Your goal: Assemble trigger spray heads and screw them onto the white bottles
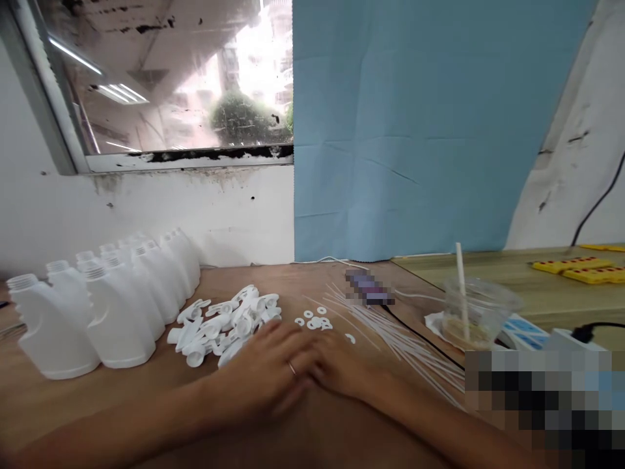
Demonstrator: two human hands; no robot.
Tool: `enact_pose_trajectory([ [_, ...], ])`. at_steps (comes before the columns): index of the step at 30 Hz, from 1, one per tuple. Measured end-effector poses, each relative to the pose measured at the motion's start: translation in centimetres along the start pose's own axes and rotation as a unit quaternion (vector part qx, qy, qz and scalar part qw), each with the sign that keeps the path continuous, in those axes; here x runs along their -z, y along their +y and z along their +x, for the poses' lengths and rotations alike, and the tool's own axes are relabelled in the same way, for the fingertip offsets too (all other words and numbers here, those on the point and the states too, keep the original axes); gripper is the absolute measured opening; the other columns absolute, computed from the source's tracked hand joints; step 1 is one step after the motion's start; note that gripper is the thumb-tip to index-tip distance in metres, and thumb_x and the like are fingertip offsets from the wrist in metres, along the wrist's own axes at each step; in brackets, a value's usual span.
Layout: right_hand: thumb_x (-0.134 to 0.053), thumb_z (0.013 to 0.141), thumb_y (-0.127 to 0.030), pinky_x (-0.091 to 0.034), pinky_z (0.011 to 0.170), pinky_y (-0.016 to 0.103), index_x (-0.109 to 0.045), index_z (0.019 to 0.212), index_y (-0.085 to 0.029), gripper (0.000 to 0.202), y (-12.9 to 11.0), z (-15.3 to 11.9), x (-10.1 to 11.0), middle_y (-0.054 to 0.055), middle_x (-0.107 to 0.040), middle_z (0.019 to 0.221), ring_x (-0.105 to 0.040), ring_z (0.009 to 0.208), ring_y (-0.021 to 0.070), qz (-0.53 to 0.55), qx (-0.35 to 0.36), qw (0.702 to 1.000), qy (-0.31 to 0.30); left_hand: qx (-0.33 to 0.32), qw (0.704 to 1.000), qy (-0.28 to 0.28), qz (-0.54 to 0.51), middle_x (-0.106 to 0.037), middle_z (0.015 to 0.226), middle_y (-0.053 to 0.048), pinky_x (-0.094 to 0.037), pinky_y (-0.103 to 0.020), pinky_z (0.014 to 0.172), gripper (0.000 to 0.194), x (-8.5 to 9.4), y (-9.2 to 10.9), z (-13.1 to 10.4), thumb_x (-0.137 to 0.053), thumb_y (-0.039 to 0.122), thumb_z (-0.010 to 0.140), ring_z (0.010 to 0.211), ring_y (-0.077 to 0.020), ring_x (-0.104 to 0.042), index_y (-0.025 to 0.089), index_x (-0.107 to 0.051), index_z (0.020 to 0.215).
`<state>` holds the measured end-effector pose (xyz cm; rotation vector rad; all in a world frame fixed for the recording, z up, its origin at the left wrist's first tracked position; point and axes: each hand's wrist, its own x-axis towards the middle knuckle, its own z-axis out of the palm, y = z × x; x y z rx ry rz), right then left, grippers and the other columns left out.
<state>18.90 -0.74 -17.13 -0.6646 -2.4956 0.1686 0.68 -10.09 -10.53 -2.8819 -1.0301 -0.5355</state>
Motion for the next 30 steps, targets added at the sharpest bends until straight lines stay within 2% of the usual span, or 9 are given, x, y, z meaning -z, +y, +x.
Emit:
enact_pose_trajectory([
  [3, -0.045, 0.087, -0.020, -0.044, 0.064, 0.034, -0.060, 0.079, -0.020, 0.017, -1.2, -0.4, -1.0, 0.007, -0.063, 0.077, -0.058, 0.069, 0.0213, -0.032, -0.001, 0.999, -0.007, 0.090, 0.995, 0.046, 0.026, -0.056, 0.119, -0.012, -0.043, -0.044, 0.092, 0.039, -2.6, -4.0, -0.9, -0.051, 0.034, 0.091, 0.107, -0.0278, -0.051, 0.017, -0.047, 0.126],
  [6, -0.049, 0.086, -0.020, -0.043, 0.064, 0.030, -0.058, 0.084, -0.018, 0.010, -1.7, -0.5, -0.9, 0.004, -0.060, 0.078, -0.055, 0.069, 0.0177, 0.002, -0.007, 1.000, -0.024, 0.106, 0.992, 0.046, 0.046, -0.054, 0.119, -0.013, -0.041, -0.048, 0.091, 0.052, -4.4, -5.6, -2.3, -0.059, 0.049, 0.084, 0.108, -0.0321, -0.047, 0.016, -0.050, 0.122],
  [10, -0.058, 0.081, -0.021, -0.042, 0.067, 0.028, -0.059, 0.093, -0.019, 0.013, -1.8, -0.3, 0.0, 0.003, -0.059, 0.082, -0.053, 0.073, 0.0169, 0.054, -0.003, 0.998, -0.044, 0.087, 0.994, 0.055, 0.042, -0.056, 0.114, -0.011, -0.039, -0.047, 0.092, 0.029, -4.4, -5.1, -2.8, -0.055, 0.035, 0.088, 0.107, -0.0296, -0.047, 0.016, -0.056, 0.110],
  [14, -0.056, 0.084, -0.019, -0.042, 0.069, 0.027, -0.061, 0.093, -0.019, 0.011, -1.4, -0.2, -0.1, 0.003, -0.061, 0.084, -0.054, 0.074, 0.0157, 0.090, -0.010, 0.995, -0.040, 0.065, 0.992, 0.100, -0.050, -0.052, 0.123, -0.009, -0.038, -0.041, 0.096, 0.029, -3.3, -4.2, -3.7, -0.056, 0.030, 0.089, 0.112, -0.0256, -0.046, 0.020, -0.054, 0.116],
  [17, -0.061, 0.081, -0.022, -0.040, 0.062, 0.025, -0.060, 0.084, -0.018, 0.005, -0.6, -0.1, -0.8, 0.001, -0.059, 0.076, -0.052, 0.067, 0.0137, 0.127, -0.069, 0.989, -0.040, 0.122, 0.968, 0.120, -0.186, -0.057, 0.110, -0.006, -0.043, -0.031, 0.088, 0.023, -3.0, -3.8, -4.6, -0.055, 0.030, 0.090, 0.100, -0.0192, -0.053, 0.022, -0.055, 0.112],
  [19, -0.063, 0.080, -0.026, -0.038, 0.055, 0.022, -0.059, 0.080, -0.018, 0.009, -0.1, 0.0, -1.2, -0.002, -0.056, 0.068, -0.049, 0.061, 0.0121, 0.167, -0.123, 0.978, -0.034, 0.163, 0.949, 0.127, -0.237, -0.060, 0.103, -0.004, -0.045, -0.029, 0.083, 0.021, -3.3, -3.7, -5.0, -0.056, 0.032, 0.090, 0.094, -0.0182, -0.056, 0.021, -0.056, 0.107],
  [22, -0.061, 0.084, -0.033, -0.039, 0.054, 0.022, -0.059, 0.077, -0.018, 0.017, 0.1, 0.1, -1.2, -0.002, -0.055, 0.065, -0.049, 0.059, 0.0119, 0.203, -0.161, 0.966, 0.013, 0.175, 0.947, 0.107, -0.247, -0.062, 0.106, -0.004, -0.046, -0.031, 0.085, 0.025, -4.1, -3.8, -5.0, -0.059, 0.033, 0.088, 0.096, -0.0193, -0.057, 0.022, -0.056, 0.110],
  [25, -0.056, 0.088, -0.037, -0.045, 0.061, 0.025, -0.064, 0.083, -0.019, 0.020, -0.5, 0.1, -0.9, 0.002, -0.065, 0.076, -0.058, 0.069, 0.0152, 0.202, -0.151, 0.964, 0.082, 0.158, 0.959, 0.091, -0.215, -0.060, 0.118, -0.005, -0.044, -0.035, 0.094, 0.033, -4.7, -4.0, -5.0, -0.057, 0.033, 0.088, 0.107, -0.0217, -0.055, 0.023, -0.052, 0.120],
  [30, -0.052, 0.091, -0.027, -0.051, 0.077, 0.031, -0.069, 0.095, -0.022, 0.017, -2.3, 0.0, -0.3, 0.004, -0.070, 0.090, -0.064, 0.084, 0.0182, 0.176, -0.057, 0.969, 0.166, 0.135, 0.977, 0.080, -0.146, -0.056, 0.127, -0.007, -0.042, -0.041, 0.099, 0.057, -4.8, -4.4, -5.2, -0.056, 0.032, 0.088, 0.114, -0.0242, -0.052, 0.027, -0.036, 0.140],
])
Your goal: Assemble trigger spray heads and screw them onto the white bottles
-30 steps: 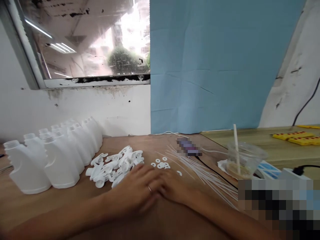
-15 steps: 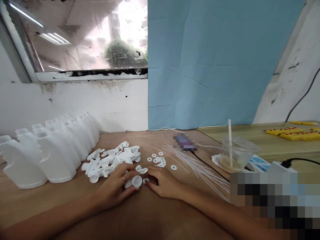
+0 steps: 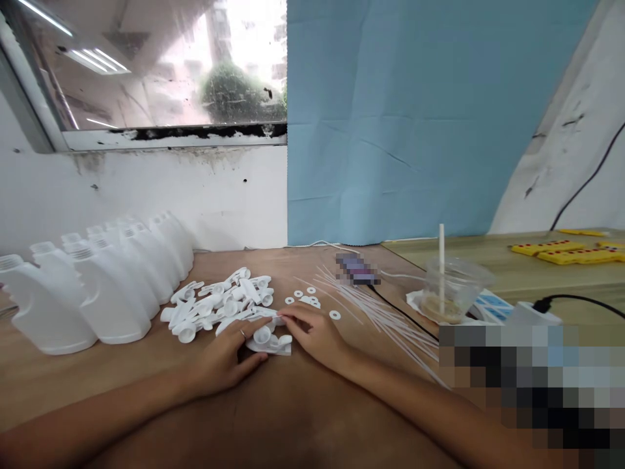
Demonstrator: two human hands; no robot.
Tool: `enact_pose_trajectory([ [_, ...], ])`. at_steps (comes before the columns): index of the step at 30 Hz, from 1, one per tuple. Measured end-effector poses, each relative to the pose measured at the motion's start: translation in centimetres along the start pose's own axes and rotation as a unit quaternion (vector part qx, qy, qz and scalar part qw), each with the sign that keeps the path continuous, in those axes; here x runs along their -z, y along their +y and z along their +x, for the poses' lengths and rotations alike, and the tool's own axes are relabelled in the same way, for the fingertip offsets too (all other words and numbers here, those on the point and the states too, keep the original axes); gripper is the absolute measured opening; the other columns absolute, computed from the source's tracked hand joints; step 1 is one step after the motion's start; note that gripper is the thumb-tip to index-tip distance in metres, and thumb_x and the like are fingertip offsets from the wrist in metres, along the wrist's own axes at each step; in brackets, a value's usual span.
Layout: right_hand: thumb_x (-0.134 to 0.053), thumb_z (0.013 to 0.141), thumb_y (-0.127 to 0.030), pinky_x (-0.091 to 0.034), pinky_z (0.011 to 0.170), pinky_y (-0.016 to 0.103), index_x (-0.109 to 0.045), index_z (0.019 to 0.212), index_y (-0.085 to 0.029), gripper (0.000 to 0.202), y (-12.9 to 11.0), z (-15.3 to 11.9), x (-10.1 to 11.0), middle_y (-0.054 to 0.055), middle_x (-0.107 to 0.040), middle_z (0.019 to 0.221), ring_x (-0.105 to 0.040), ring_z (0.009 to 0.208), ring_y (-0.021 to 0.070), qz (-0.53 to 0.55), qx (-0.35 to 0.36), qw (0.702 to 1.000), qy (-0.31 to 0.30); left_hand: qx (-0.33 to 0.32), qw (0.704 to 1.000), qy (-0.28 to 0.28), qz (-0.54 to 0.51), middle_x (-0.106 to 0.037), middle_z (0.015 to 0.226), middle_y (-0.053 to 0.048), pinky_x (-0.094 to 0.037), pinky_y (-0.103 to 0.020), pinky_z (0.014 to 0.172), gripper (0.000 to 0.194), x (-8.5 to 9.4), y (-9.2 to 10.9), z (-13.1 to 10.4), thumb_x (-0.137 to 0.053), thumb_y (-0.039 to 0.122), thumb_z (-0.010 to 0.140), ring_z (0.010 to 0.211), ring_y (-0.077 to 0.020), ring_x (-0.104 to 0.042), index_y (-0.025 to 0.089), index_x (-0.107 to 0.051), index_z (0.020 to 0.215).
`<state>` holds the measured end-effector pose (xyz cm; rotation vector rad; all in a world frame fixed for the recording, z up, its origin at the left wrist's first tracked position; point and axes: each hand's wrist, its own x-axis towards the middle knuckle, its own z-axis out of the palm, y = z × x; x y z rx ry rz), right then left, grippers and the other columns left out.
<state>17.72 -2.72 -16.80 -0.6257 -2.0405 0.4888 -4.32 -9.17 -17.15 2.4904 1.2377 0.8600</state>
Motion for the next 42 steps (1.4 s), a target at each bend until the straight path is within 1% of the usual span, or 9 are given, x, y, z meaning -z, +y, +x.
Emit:
enact_pose_trajectory([
  [5, -0.051, 0.090, -0.013, -0.053, 0.079, 0.031, -0.065, 0.107, -0.023, 0.024, -1.3, -0.3, 0.1, 0.005, -0.069, 0.097, -0.064, 0.088, 0.0169, -0.053, 0.139, 0.989, 0.017, -0.017, 0.999, -0.011, 0.032, -0.054, 0.128, -0.010, -0.041, -0.044, 0.098, 0.066, 0.2, 0.0, 0.0, -0.054, 0.029, 0.088, 0.113, -0.0255, -0.051, 0.025, -0.023, 0.146],
  [8, -0.048, 0.089, -0.011, -0.052, 0.080, 0.033, -0.064, 0.111, -0.023, 0.029, -1.6, -0.3, 0.0, 0.006, -0.068, 0.102, -0.063, 0.091, 0.0181, -0.097, 0.181, 0.978, -0.038, -0.029, 0.999, -0.013, 0.022, -0.051, 0.133, -0.009, -0.039, -0.042, 0.100, 0.061, 0.0, -0.1, 0.0, -0.054, 0.028, 0.088, 0.115, -0.0250, -0.049, 0.024, -0.026, 0.143],
  [13, -0.045, 0.084, -0.006, -0.050, 0.081, 0.034, -0.058, 0.117, -0.021, 0.038, -1.6, -0.3, -0.1, 0.008, -0.068, 0.101, -0.062, 0.092, 0.0195, -0.104, 0.213, 0.965, -0.110, 0.006, 1.000, 0.002, -0.002, -0.055, 0.122, -0.010, -0.044, -0.040, 0.091, 0.055, -0.3, -0.4, -0.2, -0.057, 0.029, 0.086, 0.107, -0.0249, -0.053, 0.021, -0.030, 0.134],
  [20, -0.051, 0.080, -0.012, -0.047, 0.079, 0.036, -0.048, 0.116, -0.020, 0.037, -0.7, -0.9, 0.1, 0.008, -0.065, 0.100, -0.059, 0.087, 0.0207, -0.096, 0.157, 0.971, -0.153, -0.020, 0.999, -0.040, 0.028, -0.060, 0.107, -0.006, -0.041, -0.037, 0.087, 0.023, 0.6, 0.8, 0.1, -0.051, 0.027, 0.090, 0.097, -0.0223, -0.054, 0.021, -0.047, 0.111],
  [26, -0.061, 0.080, -0.023, -0.045, 0.085, 0.038, -0.048, 0.117, -0.021, 0.040, -0.9, -0.7, 0.3, 0.008, -0.064, 0.105, -0.058, 0.095, 0.0218, -0.083, 0.174, 0.963, -0.189, -0.019, 0.999, -0.033, 0.035, -0.061, 0.109, -0.004, -0.041, -0.035, 0.087, 0.030, 0.5, 0.7, 0.2, -0.060, 0.031, 0.085, 0.099, -0.0226, -0.054, 0.022, -0.049, 0.112],
  [29, -0.061, 0.085, -0.029, -0.046, 0.083, 0.035, -0.052, 0.112, -0.020, 0.030, -0.8, -0.7, 0.1, 0.007, -0.066, 0.101, -0.060, 0.094, 0.0204, -0.091, 0.164, 0.966, -0.181, -0.007, 0.999, -0.027, 0.027, -0.063, 0.107, -0.003, -0.042, -0.034, 0.086, 0.025, 0.2, 0.3, 0.1, -0.058, 0.031, 0.088, 0.099, -0.0218, -0.055, 0.023, -0.052, 0.111],
  [32, -0.056, 0.089, -0.028, -0.047, 0.077, 0.030, -0.055, 0.107, -0.020, 0.020, -0.6, -0.9, -0.1, 0.005, -0.066, 0.096, -0.061, 0.087, 0.0172, -0.095, 0.117, 0.972, -0.182, -0.005, 1.000, -0.020, 0.017, -0.063, 0.107, -0.002, -0.043, -0.033, 0.085, 0.025, 0.1, 0.0, 0.0, -0.057, 0.033, 0.089, 0.099, -0.0209, -0.056, 0.025, -0.053, 0.113],
  [35, -0.059, 0.086, -0.029, -0.047, 0.075, 0.028, -0.054, 0.107, -0.021, 0.022, -0.6, -1.1, -0.1, 0.004, -0.066, 0.097, -0.061, 0.084, 0.0161, -0.090, 0.086, 0.975, -0.183, -0.007, 1.000, -0.019, 0.019, -0.063, 0.109, -0.003, -0.044, -0.033, 0.086, 0.028, 0.0, -0.1, -0.1, -0.057, 0.034, 0.090, 0.101, -0.0212, -0.056, 0.025, -0.052, 0.116],
  [42, -0.060, 0.084, -0.028, -0.047, 0.075, 0.029, -0.054, 0.108, -0.020, 0.025, -0.5, -1.2, -0.2, 0.005, -0.067, 0.098, -0.062, 0.084, 0.0175, -0.088, 0.077, 0.978, -0.175, -0.023, 0.999, -0.016, 0.033, -0.063, 0.108, -0.003, -0.044, -0.033, 0.085, 0.029, -0.1, -0.1, 0.0, -0.055, 0.035, 0.091, 0.099, -0.0209, -0.057, 0.025, -0.050, 0.117],
])
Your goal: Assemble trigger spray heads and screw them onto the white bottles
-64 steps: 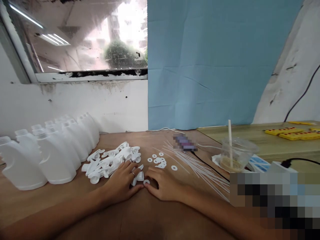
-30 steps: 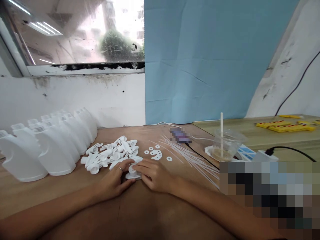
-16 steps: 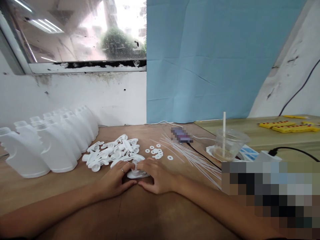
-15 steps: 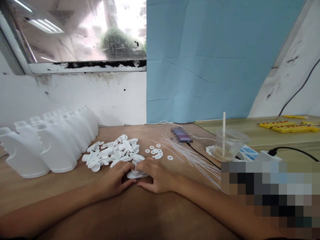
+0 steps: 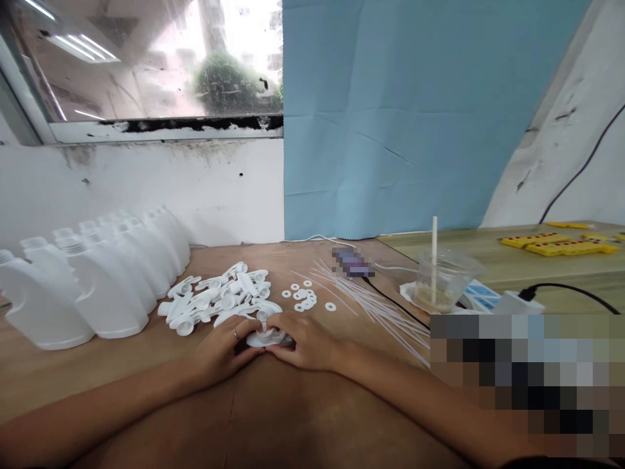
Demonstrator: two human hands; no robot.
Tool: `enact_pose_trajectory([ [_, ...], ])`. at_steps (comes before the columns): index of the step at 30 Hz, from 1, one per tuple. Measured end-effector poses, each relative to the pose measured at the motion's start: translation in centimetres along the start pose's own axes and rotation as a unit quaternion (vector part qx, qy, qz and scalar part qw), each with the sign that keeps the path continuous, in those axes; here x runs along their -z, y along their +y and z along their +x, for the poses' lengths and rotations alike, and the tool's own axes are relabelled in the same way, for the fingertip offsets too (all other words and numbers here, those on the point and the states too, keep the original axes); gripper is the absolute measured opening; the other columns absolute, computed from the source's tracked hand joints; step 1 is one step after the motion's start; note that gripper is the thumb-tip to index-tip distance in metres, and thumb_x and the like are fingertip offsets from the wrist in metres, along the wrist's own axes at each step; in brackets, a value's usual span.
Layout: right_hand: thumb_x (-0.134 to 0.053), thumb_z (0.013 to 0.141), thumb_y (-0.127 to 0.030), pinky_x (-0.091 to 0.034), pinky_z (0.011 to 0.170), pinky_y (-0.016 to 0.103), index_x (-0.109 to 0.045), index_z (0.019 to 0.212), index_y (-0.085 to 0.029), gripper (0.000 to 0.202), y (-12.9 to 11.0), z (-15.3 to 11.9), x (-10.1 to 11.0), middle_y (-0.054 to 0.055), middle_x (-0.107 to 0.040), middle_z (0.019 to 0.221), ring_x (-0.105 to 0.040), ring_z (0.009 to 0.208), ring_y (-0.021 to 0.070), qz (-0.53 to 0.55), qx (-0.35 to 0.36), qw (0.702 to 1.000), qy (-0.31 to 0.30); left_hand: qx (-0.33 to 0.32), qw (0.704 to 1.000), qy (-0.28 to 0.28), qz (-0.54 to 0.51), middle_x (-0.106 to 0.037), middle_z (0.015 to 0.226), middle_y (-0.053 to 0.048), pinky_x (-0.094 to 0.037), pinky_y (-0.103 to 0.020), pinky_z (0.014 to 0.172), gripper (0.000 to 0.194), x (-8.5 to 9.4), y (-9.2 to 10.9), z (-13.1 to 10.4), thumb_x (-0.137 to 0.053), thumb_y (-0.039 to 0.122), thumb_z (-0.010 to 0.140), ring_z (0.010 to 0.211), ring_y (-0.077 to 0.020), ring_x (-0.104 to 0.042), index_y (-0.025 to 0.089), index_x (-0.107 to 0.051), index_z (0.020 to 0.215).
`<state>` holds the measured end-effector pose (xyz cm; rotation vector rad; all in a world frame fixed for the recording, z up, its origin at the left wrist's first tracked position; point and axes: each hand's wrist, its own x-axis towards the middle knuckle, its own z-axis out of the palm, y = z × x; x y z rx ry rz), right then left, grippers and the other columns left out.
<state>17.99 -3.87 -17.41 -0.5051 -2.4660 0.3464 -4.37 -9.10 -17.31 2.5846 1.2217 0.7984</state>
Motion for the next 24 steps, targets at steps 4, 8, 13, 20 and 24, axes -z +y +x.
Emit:
enact_pose_trajectory([
  [4, -0.059, 0.085, -0.027, -0.048, 0.076, 0.030, -0.055, 0.109, -0.020, 0.025, 0.06, 0.06, 0.01, 0.006, -0.067, 0.098, -0.062, 0.086, 0.0180, -0.001, 0.016, 1.000, 0.002, -0.012, 1.000, 0.005, 0.000, -0.063, 0.108, -0.003, -0.043, -0.032, 0.084, 0.028, 0.01, -0.06, 0.02, -0.055, 0.033, 0.091, 0.098, -0.0202, -0.057, 0.024, -0.050, 0.117],
  [8, -0.056, 0.087, -0.025, -0.049, 0.080, 0.030, -0.056, 0.110, -0.021, 0.023, 0.23, 0.10, -0.07, 0.006, -0.067, 0.098, -0.062, 0.090, 0.0180, 0.005, 0.052, 0.999, 0.002, -0.022, 1.000, -0.005, 0.001, -0.063, 0.107, -0.003, -0.042, -0.032, 0.085, 0.023, -0.01, -0.01, 0.03, -0.055, 0.031, 0.091, 0.098, -0.0205, -0.056, 0.023, -0.052, 0.113],
  [13, -0.057, 0.086, -0.027, -0.049, 0.078, 0.029, -0.058, 0.110, -0.022, 0.024, 0.52, 0.04, -0.24, 0.006, -0.067, 0.095, -0.063, 0.087, 0.0174, 0.006, 0.041, 0.999, 0.006, -0.018, 1.000, -0.004, 0.007, -0.064, 0.103, -0.003, -0.043, -0.031, 0.082, 0.021, -0.02, -0.07, 0.10, -0.055, 0.032, 0.091, 0.096, -0.0201, -0.057, 0.023, -0.053, 0.110],
  [20, -0.059, 0.084, -0.025, -0.048, 0.072, 0.027, -0.058, 0.104, -0.020, 0.021, 0.34, 0.15, -0.26, 0.005, -0.067, 0.091, -0.062, 0.081, 0.0161, -0.011, 0.056, 0.998, 0.028, -0.020, 1.000, -0.005, 0.010, -0.063, 0.100, -0.003, -0.044, -0.029, 0.080, 0.022, 0.08, -0.15, 0.02, -0.055, 0.031, 0.091, 0.093, -0.0189, -0.057, 0.022, -0.053, 0.111],
  [24, -0.058, 0.083, -0.023, -0.048, 0.068, 0.026, -0.058, 0.101, -0.019, 0.019, 0.13, 0.33, -0.13, 0.005, -0.066, 0.087, -0.061, 0.077, 0.0153, -0.020, 0.062, 0.998, 0.022, -0.022, 1.000, -0.008, 0.011, -0.063, 0.098, -0.004, -0.044, -0.028, 0.077, 0.020, 0.16, 0.13, -0.02, -0.054, 0.031, 0.091, 0.090, -0.0183, -0.058, 0.021, -0.053, 0.109],
])
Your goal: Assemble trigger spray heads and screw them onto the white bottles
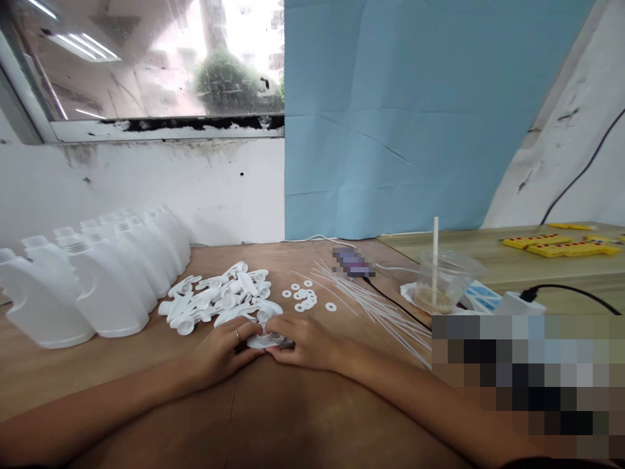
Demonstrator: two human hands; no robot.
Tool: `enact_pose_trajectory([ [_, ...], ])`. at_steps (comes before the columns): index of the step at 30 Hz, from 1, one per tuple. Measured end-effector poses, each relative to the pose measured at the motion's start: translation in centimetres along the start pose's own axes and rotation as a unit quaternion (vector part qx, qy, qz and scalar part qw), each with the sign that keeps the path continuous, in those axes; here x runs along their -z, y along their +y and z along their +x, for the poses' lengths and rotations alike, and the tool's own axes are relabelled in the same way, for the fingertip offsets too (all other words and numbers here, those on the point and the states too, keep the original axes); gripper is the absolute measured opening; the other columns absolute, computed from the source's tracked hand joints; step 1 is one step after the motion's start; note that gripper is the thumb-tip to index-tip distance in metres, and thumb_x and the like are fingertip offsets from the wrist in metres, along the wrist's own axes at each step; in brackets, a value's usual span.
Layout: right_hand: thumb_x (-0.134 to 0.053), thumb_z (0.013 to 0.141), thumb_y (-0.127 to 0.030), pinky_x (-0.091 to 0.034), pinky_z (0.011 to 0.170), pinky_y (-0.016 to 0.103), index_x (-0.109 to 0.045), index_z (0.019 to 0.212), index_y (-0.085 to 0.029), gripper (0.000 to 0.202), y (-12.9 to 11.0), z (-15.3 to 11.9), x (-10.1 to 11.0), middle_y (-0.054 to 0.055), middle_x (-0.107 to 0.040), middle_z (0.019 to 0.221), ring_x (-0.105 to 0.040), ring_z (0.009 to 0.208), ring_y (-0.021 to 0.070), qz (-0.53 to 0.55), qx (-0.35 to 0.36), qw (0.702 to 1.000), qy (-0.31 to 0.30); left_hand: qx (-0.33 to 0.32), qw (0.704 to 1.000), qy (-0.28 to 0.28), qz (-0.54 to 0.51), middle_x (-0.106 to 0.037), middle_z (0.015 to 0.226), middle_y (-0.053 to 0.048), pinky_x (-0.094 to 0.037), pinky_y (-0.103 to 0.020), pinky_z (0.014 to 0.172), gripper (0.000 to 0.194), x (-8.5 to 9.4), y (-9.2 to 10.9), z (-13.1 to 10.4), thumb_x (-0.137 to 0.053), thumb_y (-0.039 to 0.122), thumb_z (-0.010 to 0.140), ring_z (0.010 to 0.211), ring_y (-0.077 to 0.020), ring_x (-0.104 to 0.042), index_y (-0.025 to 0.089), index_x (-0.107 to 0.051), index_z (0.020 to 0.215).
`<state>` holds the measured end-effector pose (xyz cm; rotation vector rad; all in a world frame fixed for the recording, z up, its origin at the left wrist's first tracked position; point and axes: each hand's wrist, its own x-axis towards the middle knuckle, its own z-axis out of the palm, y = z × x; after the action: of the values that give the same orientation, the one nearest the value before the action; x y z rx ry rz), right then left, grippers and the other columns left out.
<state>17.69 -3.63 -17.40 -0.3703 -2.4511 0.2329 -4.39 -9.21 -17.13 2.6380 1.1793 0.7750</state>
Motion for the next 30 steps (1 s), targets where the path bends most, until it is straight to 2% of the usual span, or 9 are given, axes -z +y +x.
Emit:
enact_pose_trajectory([
  [5, -0.055, 0.085, -0.021, -0.047, 0.068, 0.026, -0.057, 0.094, -0.019, 0.010, 0.1, 0.4, 0.2, 0.003, -0.064, 0.081, -0.059, 0.074, 0.0147, 0.002, 0.064, 0.998, 0.017, -0.005, 1.000, -0.002, 0.009, -0.063, 0.097, -0.004, -0.045, -0.028, 0.075, 0.018, 0.0, 0.2, 0.0, -0.053, 0.031, 0.092, 0.089, -0.0187, -0.058, 0.021, -0.053, 0.107],
  [8, -0.055, 0.086, -0.021, -0.046, 0.067, 0.026, -0.056, 0.096, -0.019, 0.010, 0.2, 0.4, 0.2, 0.003, -0.063, 0.080, -0.058, 0.073, 0.0145, -0.001, 0.075, 0.997, 0.017, -0.007, 1.000, -0.003, 0.012, -0.063, 0.099, -0.004, -0.045, -0.028, 0.077, 0.019, -0.1, 0.1, 0.0, -0.053, 0.031, 0.092, 0.091, -0.0193, -0.058, 0.022, -0.052, 0.108],
  [12, -0.054, 0.085, -0.018, -0.047, 0.073, 0.028, -0.053, 0.106, -0.020, 0.021, 0.0, 0.3, 0.3, 0.005, -0.065, 0.090, -0.060, 0.081, 0.0161, -0.006, 0.071, 0.997, 0.007, 0.003, 1.000, 0.004, 0.002, -0.063, 0.106, -0.004, -0.045, -0.030, 0.082, 0.025, -0.5, -0.1, 0.0, -0.055, 0.031, 0.091, 0.097, -0.0199, -0.058, 0.023, -0.048, 0.113],
  [17, -0.058, 0.084, -0.028, -0.044, 0.084, 0.037, -0.047, 0.117, -0.018, 0.037, 0.1, 0.5, 1.5, 0.007, -0.065, 0.094, -0.058, 0.081, 0.0189, -0.009, 0.086, 0.996, 0.012, 0.013, 1.000, 0.018, 0.003, -0.062, 0.109, -0.005, -0.046, -0.032, 0.084, 0.032, -0.5, -0.1, 0.1, -0.055, 0.031, 0.090, 0.098, -0.0204, -0.059, 0.023, -0.045, 0.119],
  [21, -0.046, 0.090, -0.020, -0.042, 0.079, 0.035, -0.057, 0.097, -0.019, 0.013, 2.1, 0.8, 3.2, 0.007, -0.066, 0.085, -0.058, 0.077, 0.0192, -0.101, -0.013, 0.992, 0.068, 0.013, 1.000, 0.017, -0.006, -0.062, 0.109, -0.005, -0.046, -0.031, 0.083, 0.028, -0.3, 0.3, 0.2, -0.054, 0.026, 0.089, 0.098, -0.0200, -0.058, 0.024, -0.048, 0.117],
  [23, -0.043, 0.091, -0.019, -0.041, 0.079, 0.035, -0.059, 0.087, -0.017, 0.017, 3.9, 0.7, 4.2, 0.008, -0.066, 0.082, -0.059, 0.078, 0.0202, -0.170, -0.085, 0.979, 0.070, 0.014, 1.000, 0.016, -0.009, -0.061, 0.109, -0.005, -0.046, -0.031, 0.083, 0.029, -0.2, 0.4, 0.2, -0.054, 0.024, 0.089, 0.098, -0.0198, -0.058, 0.024, -0.049, 0.117],
  [25, -0.044, 0.090, -0.019, -0.041, 0.078, 0.034, -0.062, 0.083, -0.016, 0.020, 5.6, 0.4, 5.1, 0.009, -0.066, 0.082, -0.060, 0.082, 0.0220, -0.246, -0.188, 0.950, 0.026, 0.022, 1.000, 0.016, -0.007, -0.061, 0.108, -0.004, -0.046, -0.031, 0.082, 0.029, -0.3, 0.4, 0.2, -0.055, 0.024, 0.088, 0.097, -0.0200, -0.058, 0.023, -0.048, 0.116],
  [27, -0.047, 0.087, -0.019, -0.040, 0.079, 0.034, -0.065, 0.084, -0.015, 0.018, 7.1, -0.1, 5.8, 0.012, -0.067, 0.091, -0.060, 0.091, 0.0252, -0.316, -0.283, 0.905, -0.037, 0.029, 0.999, 0.014, -0.002, -0.062, 0.107, -0.004, -0.046, -0.031, 0.081, 0.029, -0.3, 0.3, 0.2, -0.056, 0.025, 0.087, 0.096, -0.0203, -0.058, 0.023, -0.048, 0.115],
  [30, -0.053, 0.082, -0.020, -0.041, 0.075, 0.035, -0.067, 0.074, -0.013, 0.018, 8.6, -0.9, 6.3, 0.016, -0.068, 0.089, -0.062, 0.090, 0.0293, -0.342, -0.344, 0.871, -0.075, 0.017, 1.000, 0.017, 0.003, -0.061, 0.109, -0.004, -0.045, -0.032, 0.083, 0.029, -0.4, 0.3, 0.1, -0.055, 0.027, 0.089, 0.097, -0.0203, -0.058, 0.024, -0.046, 0.116],
])
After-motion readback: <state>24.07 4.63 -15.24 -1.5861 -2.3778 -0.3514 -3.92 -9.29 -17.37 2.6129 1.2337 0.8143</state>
